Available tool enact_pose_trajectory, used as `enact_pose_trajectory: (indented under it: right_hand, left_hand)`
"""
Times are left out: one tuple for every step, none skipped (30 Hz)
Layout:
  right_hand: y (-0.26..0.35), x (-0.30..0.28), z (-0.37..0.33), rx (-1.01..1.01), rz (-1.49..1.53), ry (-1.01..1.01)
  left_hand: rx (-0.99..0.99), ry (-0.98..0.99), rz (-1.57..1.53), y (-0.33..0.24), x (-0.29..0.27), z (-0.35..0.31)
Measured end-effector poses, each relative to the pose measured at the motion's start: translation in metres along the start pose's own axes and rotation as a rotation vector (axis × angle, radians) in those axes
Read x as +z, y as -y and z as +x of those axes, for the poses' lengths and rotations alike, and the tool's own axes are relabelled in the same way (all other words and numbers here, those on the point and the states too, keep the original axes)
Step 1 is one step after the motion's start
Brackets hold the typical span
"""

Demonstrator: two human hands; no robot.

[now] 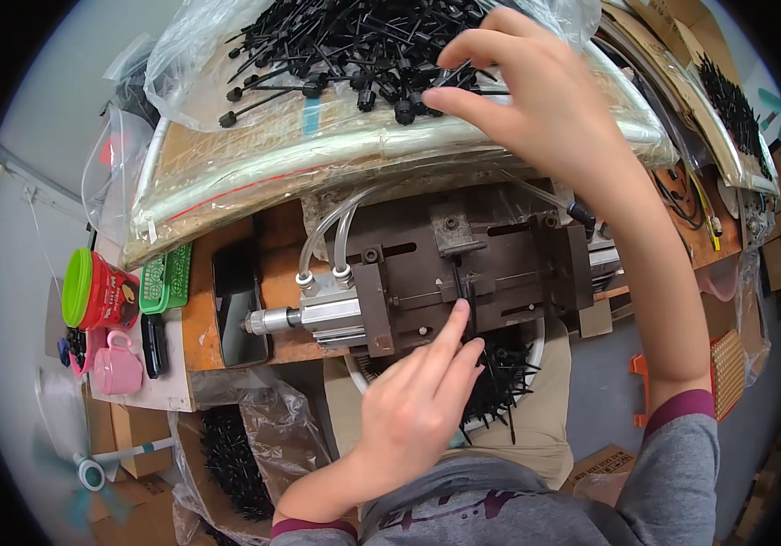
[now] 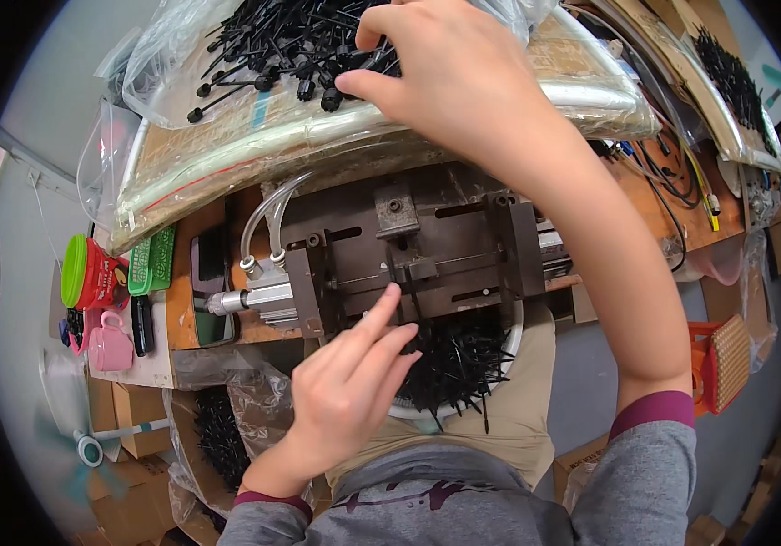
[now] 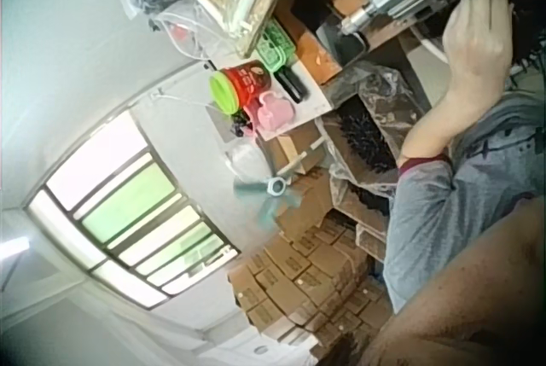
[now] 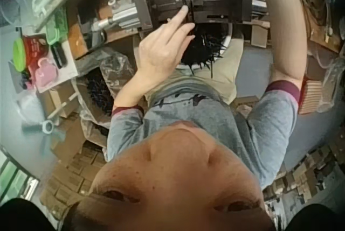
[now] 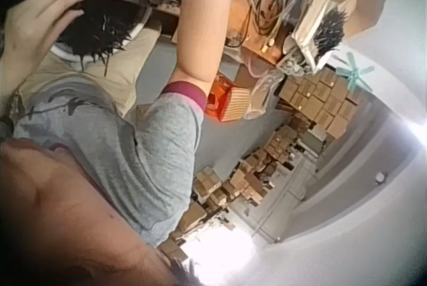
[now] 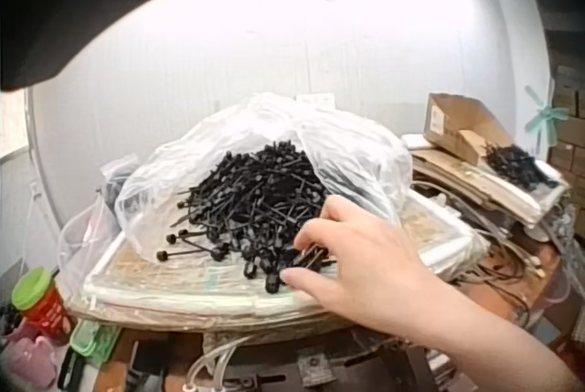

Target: Assembling small black plastic fasteners by hand and using a pneumatic press.

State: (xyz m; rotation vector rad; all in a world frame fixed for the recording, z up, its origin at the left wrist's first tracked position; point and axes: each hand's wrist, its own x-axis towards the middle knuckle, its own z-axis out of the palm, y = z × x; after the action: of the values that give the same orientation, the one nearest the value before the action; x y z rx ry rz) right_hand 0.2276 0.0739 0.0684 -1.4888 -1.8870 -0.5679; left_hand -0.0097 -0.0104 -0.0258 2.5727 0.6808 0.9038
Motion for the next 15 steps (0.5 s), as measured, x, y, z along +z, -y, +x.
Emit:
enact_pose_trajectory:
  right_hand:
    - [-0.011, 0.007, 0.003, 0.017, -0.023, 0.045]
    - [-0.017, 0.016, 0.005, 0.033, -0.038, 0.092]
    - [-0.022, 0.017, 0.005, 0.052, -0.001, 0.126]
    - [-0.025, 0.02, 0.006, 0.065, 0.045, 0.166]
    - [-0.028, 0.021, 0.006, 0.078, 0.09, 0.205]
    - [-0.029, 0.02, 0.004, 0.15, 0.154, 0.222]
    - [-0.028, 0.015, 0.002, 0.224, 0.216, 0.241]
    - [-0.026, 0.011, 0.0, 0.299, 0.278, 0.26]
    - [-0.021, 0.008, -0.001, 0.42, 0.353, 0.285]
    - [-0.023, 0.007, -0.003, 0.42, 0.367, 0.295]
    - [-0.027, 0.007, -0.005, 0.42, 0.381, 0.305]
    - [-0.029, 0.005, -0.008, 0.419, 0.395, 0.315]
    - [-0.029, 0.003, -0.008, 0.412, 0.39, 0.303]
    - [-0.029, 0.0, -0.01, 0.415, 0.403, 0.303]
    - [-0.03, -0.002, -0.011, 0.419, 0.416, 0.304]
  left_hand:
    - [0.007, 0.017, 0.028, -0.002, 0.007, 0.0]
    - [0.007, 0.034, 0.058, -0.002, 0.012, 0.0]
    - [0.008, 0.051, 0.088, -0.003, 0.016, 0.0]
    - [-0.001, 0.057, 0.13, -0.003, 0.019, 0.001]
    - [-0.008, 0.063, 0.172, -0.002, 0.021, 0.003]
    - [-0.014, 0.069, 0.213, 0.0, 0.022, 0.005]
    - [-0.01, 0.075, 0.203, 0.003, 0.023, 0.007]
    - [-0.004, 0.081, 0.192, 0.006, 0.022, 0.008]
    - [0.002, 0.087, 0.182, 0.008, 0.022, 0.008]
    - [0.001, 0.096, 0.19, 0.007, 0.022, 0.008]
    - [0.001, 0.105, 0.199, 0.006, 0.022, 0.008]
    - [0.0, 0.114, 0.208, 0.005, 0.022, 0.008]
    - [0.006, 0.129, 0.212, 0.005, 0.021, 0.009]
    - [0.012, 0.144, 0.216, 0.004, 0.018, 0.011]
    - [0.018, 0.159, 0.219, 0.004, 0.015, 0.013]
